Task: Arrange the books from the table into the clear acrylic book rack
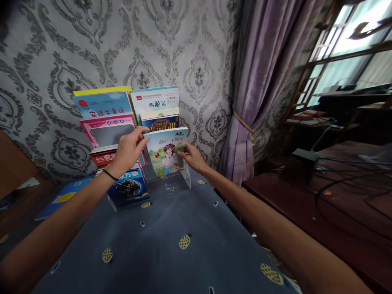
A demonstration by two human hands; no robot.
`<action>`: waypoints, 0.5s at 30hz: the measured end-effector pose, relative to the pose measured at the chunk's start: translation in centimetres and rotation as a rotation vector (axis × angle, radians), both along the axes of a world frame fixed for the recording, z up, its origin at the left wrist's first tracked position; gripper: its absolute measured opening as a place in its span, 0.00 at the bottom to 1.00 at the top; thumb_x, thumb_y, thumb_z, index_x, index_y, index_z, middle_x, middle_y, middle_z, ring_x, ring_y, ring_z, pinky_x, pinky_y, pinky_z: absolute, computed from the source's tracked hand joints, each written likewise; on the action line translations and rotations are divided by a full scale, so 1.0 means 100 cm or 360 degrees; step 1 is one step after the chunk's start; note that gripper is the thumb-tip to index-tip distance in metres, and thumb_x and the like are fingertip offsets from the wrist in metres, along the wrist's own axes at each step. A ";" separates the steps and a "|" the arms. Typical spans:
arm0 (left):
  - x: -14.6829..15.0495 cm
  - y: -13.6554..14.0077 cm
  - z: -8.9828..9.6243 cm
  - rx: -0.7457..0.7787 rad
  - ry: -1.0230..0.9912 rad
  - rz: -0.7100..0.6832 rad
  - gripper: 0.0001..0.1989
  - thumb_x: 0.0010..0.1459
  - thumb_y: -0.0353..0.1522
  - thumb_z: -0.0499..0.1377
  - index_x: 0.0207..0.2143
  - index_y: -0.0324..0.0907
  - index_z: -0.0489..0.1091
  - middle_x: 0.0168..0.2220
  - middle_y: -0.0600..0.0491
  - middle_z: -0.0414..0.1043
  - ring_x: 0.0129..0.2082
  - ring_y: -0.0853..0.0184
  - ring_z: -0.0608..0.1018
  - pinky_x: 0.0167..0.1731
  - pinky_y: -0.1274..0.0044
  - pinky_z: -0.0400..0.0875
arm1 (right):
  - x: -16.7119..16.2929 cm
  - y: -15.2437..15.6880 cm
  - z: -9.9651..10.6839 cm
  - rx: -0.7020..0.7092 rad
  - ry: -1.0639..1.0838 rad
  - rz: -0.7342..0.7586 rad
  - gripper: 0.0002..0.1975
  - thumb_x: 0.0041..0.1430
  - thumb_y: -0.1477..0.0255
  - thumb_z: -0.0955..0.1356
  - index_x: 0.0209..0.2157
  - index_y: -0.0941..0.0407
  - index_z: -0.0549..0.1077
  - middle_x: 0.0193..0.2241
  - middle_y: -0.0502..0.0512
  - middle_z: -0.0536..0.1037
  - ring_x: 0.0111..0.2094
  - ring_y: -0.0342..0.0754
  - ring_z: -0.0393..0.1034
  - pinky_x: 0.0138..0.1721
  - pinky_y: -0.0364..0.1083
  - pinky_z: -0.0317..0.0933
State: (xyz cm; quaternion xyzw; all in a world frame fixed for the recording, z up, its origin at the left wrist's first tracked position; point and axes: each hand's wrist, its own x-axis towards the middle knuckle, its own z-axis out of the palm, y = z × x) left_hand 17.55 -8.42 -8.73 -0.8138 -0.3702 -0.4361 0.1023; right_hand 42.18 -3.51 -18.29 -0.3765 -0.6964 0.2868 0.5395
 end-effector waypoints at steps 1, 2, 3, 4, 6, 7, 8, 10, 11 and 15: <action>0.001 0.003 -0.004 -0.0035 0.0036 0.0004 0.10 0.64 0.26 0.56 0.47 0.42 0.68 0.27 0.57 0.72 0.26 0.70 0.73 0.33 0.77 0.66 | 0.001 0.000 -0.003 0.0012 -0.0078 -0.0080 0.16 0.53 0.60 0.71 0.39 0.55 0.71 0.37 0.57 0.80 0.39 0.53 0.74 0.39 0.52 0.69; 0.002 0.006 -0.008 -0.0073 0.0080 0.0017 0.09 0.64 0.26 0.56 0.46 0.42 0.68 0.27 0.57 0.72 0.26 0.70 0.74 0.33 0.77 0.66 | 0.002 -0.001 -0.006 0.0043 -0.0155 -0.0180 0.13 0.53 0.62 0.70 0.38 0.55 0.71 0.37 0.57 0.79 0.38 0.53 0.73 0.39 0.51 0.69; 0.003 0.008 -0.012 -0.0112 0.0128 0.0044 0.09 0.63 0.25 0.56 0.46 0.42 0.68 0.26 0.57 0.72 0.26 0.70 0.74 0.32 0.78 0.66 | 0.003 -0.002 -0.009 0.0088 -0.0227 -0.0290 0.12 0.54 0.64 0.69 0.38 0.55 0.71 0.37 0.57 0.79 0.38 0.53 0.73 0.38 0.50 0.68; 0.004 0.010 -0.015 -0.0151 0.0176 0.0087 0.09 0.63 0.25 0.55 0.45 0.42 0.68 0.26 0.57 0.72 0.26 0.69 0.74 0.32 0.78 0.66 | 0.003 -0.003 -0.011 0.0139 -0.0285 -0.0399 0.10 0.55 0.66 0.68 0.38 0.54 0.70 0.37 0.57 0.79 0.38 0.52 0.73 0.38 0.50 0.67; 0.007 0.013 -0.017 -0.0217 0.0260 0.0204 0.10 0.63 0.24 0.55 0.46 0.41 0.67 0.25 0.56 0.71 0.27 0.67 0.76 0.32 0.77 0.66 | 0.003 -0.004 -0.013 0.0218 -0.0362 -0.0567 0.08 0.55 0.68 0.67 0.38 0.54 0.70 0.37 0.56 0.78 0.39 0.52 0.72 0.38 0.49 0.66; 0.009 0.014 -0.017 -0.0245 0.0296 0.0262 0.11 0.63 0.24 0.54 0.47 0.41 0.67 0.25 0.54 0.72 0.28 0.65 0.76 0.33 0.76 0.67 | 0.003 -0.005 -0.014 0.0234 -0.0384 -0.0616 0.08 0.55 0.69 0.66 0.38 0.54 0.70 0.36 0.56 0.78 0.38 0.52 0.72 0.38 0.49 0.66; 0.011 0.015 -0.016 -0.0269 0.0328 0.0309 0.12 0.63 0.24 0.54 0.48 0.40 0.66 0.26 0.53 0.72 0.28 0.64 0.77 0.33 0.75 0.67 | 0.002 -0.005 -0.014 0.0236 -0.0398 -0.0644 0.08 0.55 0.69 0.66 0.39 0.54 0.70 0.36 0.56 0.78 0.38 0.52 0.72 0.38 0.49 0.65; 0.013 0.016 -0.013 -0.0292 0.0386 0.0361 0.13 0.63 0.23 0.53 0.49 0.39 0.65 0.26 0.50 0.73 0.29 0.61 0.78 0.33 0.74 0.68 | 0.002 -0.003 -0.015 0.0213 -0.0415 -0.0668 0.08 0.55 0.68 0.66 0.38 0.54 0.70 0.34 0.55 0.78 0.37 0.52 0.72 0.38 0.49 0.65; 0.014 0.016 -0.012 -0.0290 0.0410 0.0366 0.13 0.63 0.23 0.52 0.50 0.39 0.65 0.27 0.49 0.73 0.30 0.61 0.79 0.33 0.73 0.69 | 0.002 -0.002 -0.014 0.0193 -0.0419 -0.0673 0.07 0.55 0.68 0.66 0.36 0.54 0.69 0.33 0.55 0.78 0.36 0.52 0.72 0.38 0.50 0.64; 0.016 0.017 -0.008 -0.0256 0.0497 0.0375 0.15 0.62 0.23 0.52 0.51 0.39 0.63 0.29 0.46 0.75 0.32 0.59 0.80 0.34 0.73 0.70 | 0.000 -0.001 -0.011 0.0143 -0.0363 -0.0678 0.07 0.53 0.67 0.65 0.35 0.53 0.68 0.34 0.56 0.77 0.36 0.52 0.71 0.37 0.49 0.64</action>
